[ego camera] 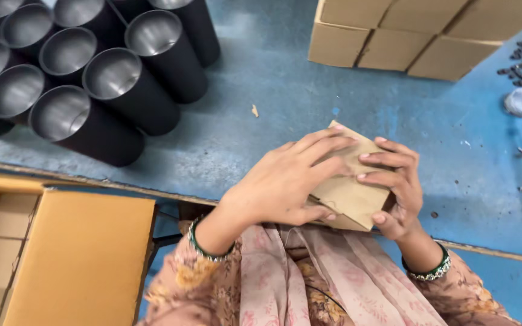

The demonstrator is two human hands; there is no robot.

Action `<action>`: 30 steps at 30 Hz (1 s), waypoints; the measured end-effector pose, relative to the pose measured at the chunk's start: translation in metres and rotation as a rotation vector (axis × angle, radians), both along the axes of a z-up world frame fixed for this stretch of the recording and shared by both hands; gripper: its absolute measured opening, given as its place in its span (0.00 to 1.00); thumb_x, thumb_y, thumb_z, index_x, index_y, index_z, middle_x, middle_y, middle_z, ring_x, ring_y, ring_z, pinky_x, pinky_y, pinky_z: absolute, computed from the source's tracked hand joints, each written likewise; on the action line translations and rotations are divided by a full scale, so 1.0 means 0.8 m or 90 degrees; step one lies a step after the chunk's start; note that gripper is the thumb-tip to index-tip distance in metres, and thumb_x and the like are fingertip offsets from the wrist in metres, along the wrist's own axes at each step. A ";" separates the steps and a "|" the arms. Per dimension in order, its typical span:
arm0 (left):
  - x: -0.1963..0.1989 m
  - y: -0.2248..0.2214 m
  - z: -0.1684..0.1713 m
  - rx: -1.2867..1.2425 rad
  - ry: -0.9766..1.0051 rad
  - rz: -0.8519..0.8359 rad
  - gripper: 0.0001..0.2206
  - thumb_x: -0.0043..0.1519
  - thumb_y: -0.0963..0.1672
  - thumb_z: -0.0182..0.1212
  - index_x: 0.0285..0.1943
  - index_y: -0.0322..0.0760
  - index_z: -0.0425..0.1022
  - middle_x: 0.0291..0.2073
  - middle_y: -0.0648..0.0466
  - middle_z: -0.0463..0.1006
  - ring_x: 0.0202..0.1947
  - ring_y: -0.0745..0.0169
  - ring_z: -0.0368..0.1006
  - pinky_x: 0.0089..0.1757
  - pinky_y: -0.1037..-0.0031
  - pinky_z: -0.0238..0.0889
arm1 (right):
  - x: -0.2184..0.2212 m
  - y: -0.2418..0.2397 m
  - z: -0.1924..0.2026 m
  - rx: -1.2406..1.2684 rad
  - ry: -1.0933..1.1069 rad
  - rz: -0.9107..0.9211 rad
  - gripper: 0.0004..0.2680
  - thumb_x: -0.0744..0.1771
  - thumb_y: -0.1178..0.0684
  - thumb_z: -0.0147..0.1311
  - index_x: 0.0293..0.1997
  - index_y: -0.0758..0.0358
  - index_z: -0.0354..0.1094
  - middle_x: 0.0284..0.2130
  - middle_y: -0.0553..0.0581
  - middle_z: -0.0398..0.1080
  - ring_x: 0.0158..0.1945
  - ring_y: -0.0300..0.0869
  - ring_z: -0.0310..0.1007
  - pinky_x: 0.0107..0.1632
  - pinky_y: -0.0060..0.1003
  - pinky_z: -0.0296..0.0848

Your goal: The person places black cylindrical objects into plastic wrappers and cardboard boxes, then arranges the small boxes into a larger shipping carton.

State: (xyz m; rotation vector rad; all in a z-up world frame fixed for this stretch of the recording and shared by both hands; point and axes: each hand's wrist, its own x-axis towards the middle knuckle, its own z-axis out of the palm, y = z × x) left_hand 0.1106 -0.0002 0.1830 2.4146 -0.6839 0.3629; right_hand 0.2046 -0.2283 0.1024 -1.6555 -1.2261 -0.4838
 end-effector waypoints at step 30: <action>-0.093 -0.084 -0.172 -0.648 0.026 0.150 0.16 0.57 0.43 0.75 0.51 0.42 0.75 0.39 0.56 0.84 0.43 0.65 0.78 0.52 0.70 0.64 | 0.002 0.006 -0.030 0.090 0.022 -0.001 0.21 0.70 0.29 0.42 0.44 0.59 0.70 0.48 0.59 0.70 0.65 0.58 0.64 0.65 0.52 0.64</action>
